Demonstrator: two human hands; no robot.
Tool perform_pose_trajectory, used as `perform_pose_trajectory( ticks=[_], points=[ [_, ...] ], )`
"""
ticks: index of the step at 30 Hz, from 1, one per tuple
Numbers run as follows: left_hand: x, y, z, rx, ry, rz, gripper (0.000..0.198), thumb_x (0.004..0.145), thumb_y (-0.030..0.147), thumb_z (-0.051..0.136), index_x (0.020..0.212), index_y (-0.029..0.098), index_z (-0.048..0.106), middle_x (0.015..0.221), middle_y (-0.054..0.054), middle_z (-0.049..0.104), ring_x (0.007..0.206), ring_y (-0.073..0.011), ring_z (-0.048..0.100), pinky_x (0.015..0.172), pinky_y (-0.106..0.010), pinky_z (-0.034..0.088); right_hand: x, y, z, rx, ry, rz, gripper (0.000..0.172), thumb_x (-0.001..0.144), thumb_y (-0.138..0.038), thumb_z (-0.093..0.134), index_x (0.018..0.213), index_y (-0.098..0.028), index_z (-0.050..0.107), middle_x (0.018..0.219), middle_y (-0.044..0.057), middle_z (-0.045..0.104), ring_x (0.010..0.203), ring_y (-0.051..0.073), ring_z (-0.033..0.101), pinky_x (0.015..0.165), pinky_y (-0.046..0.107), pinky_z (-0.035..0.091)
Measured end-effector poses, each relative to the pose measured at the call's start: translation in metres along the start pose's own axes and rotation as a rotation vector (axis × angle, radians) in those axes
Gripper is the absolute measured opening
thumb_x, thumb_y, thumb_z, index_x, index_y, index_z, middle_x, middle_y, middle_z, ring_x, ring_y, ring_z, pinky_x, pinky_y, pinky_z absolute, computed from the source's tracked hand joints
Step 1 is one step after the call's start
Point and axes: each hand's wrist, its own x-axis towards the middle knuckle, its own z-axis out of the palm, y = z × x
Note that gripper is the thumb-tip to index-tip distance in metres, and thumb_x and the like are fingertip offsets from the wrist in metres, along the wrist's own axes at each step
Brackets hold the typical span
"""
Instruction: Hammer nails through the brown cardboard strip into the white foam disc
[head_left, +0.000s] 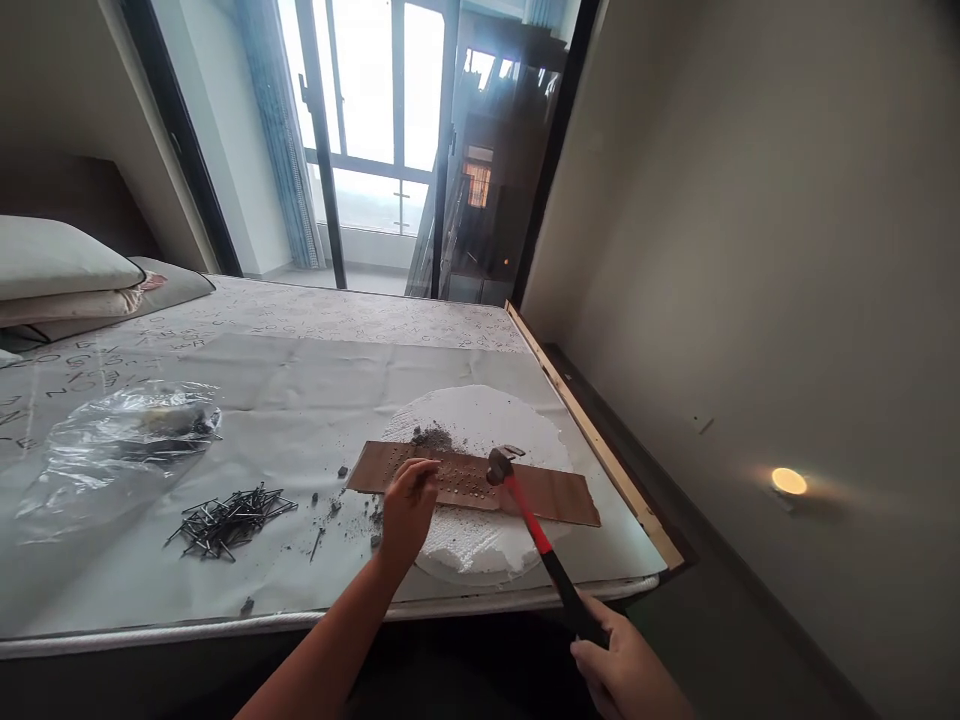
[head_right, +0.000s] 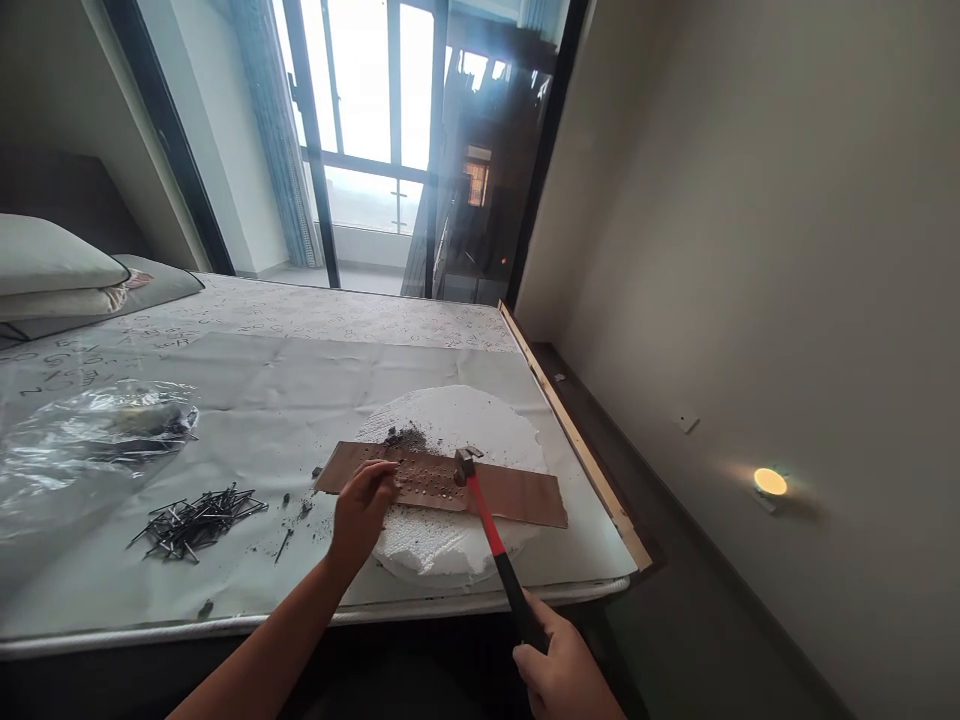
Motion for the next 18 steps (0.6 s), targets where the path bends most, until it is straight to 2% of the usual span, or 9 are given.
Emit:
perform_pose_trajectory(
  ticks=[3,6,8,10,13,15,18],
  points=[
    [-0.009,-0.011,-0.048,0.173,0.054,0.036,0.022,0.078,0.029,0.047,0.09,0.019,0.062,0.093,-0.005,0.061,0.078,-0.0154,0.058,0.065,-0.024,0.047,-0.003,0.004,-0.006,0.057,0.005,-0.045,0.072,0.07,-0.035,0.047,0.133,-0.008,0.026,0.038,-0.014,0.027,0.03,0.006,0.021,0.033,0.018,0.02],
    [-0.015,-0.048,-0.101,0.401,0.118,-0.072,0.026,0.076,0.029,0.046,0.094,0.019,0.062,0.088,-0.004,0.063,0.075,-0.0163,0.059,0.064,-0.025,0.048,0.0,0.02,-0.015,0.055,0.006,-0.037,0.069,0.071,-0.037,0.047,0.13,-0.009,0.027,0.039,-0.014,0.028,0.03,0.006,0.021,0.032,0.019,0.021],
    [-0.019,-0.077,-0.132,0.558,0.056,-0.173,0.026,0.074,0.027,0.046,0.091,0.017,0.062,0.082,-0.004,0.065,0.072,-0.0174,0.06,0.065,-0.026,0.047,0.007,0.035,-0.019,0.098,0.01,-0.032,0.071,0.065,-0.041,0.05,0.126,-0.01,0.031,0.04,-0.014,0.03,0.029,0.006,0.022,0.031,0.019,0.021],
    [-0.024,-0.103,-0.154,0.727,-0.089,-0.302,0.021,0.071,0.022,0.047,0.083,0.016,0.064,0.083,-0.006,0.067,0.077,-0.0187,0.061,0.07,-0.026,0.046,0.014,0.049,-0.021,0.128,0.025,-0.009,0.064,0.064,-0.04,0.052,0.12,-0.013,0.04,0.041,-0.013,0.028,0.031,0.007,0.024,0.033,0.02,0.023],
    [-0.032,-0.128,-0.167,0.929,-0.279,-0.466,0.018,0.072,0.019,0.048,0.077,0.017,0.064,0.086,-0.006,0.068,0.084,-0.0193,0.061,0.072,-0.025,0.043,0.021,0.06,-0.021,0.104,0.046,0.027,0.051,0.062,-0.039,0.055,0.11,-0.02,0.051,0.041,-0.01,0.03,0.032,0.009,0.031,0.034,0.022,0.027],
    [-0.035,-0.136,-0.166,1.017,-0.329,-0.522,0.018,0.075,0.022,0.048,0.08,0.017,0.064,0.09,-0.007,0.068,0.087,-0.0198,0.061,0.071,-0.025,0.042,0.021,0.061,-0.021,0.088,0.062,0.034,0.046,0.062,-0.038,0.056,0.106,-0.024,0.054,0.04,-0.009,0.03,0.031,0.011,0.032,0.034,0.023,0.026],
    [-0.034,-0.143,-0.157,1.078,-0.356,-0.518,0.019,0.076,0.021,0.047,0.086,0.017,0.062,0.097,-0.009,0.067,0.09,-0.0199,0.06,0.071,-0.025,0.04,0.019,0.058,-0.02,0.081,0.059,0.033,0.046,0.064,-0.037,0.052,0.108,-0.022,0.052,0.039,-0.011,0.027,0.029,0.01,0.029,0.032,0.021,0.023]
  ],
)
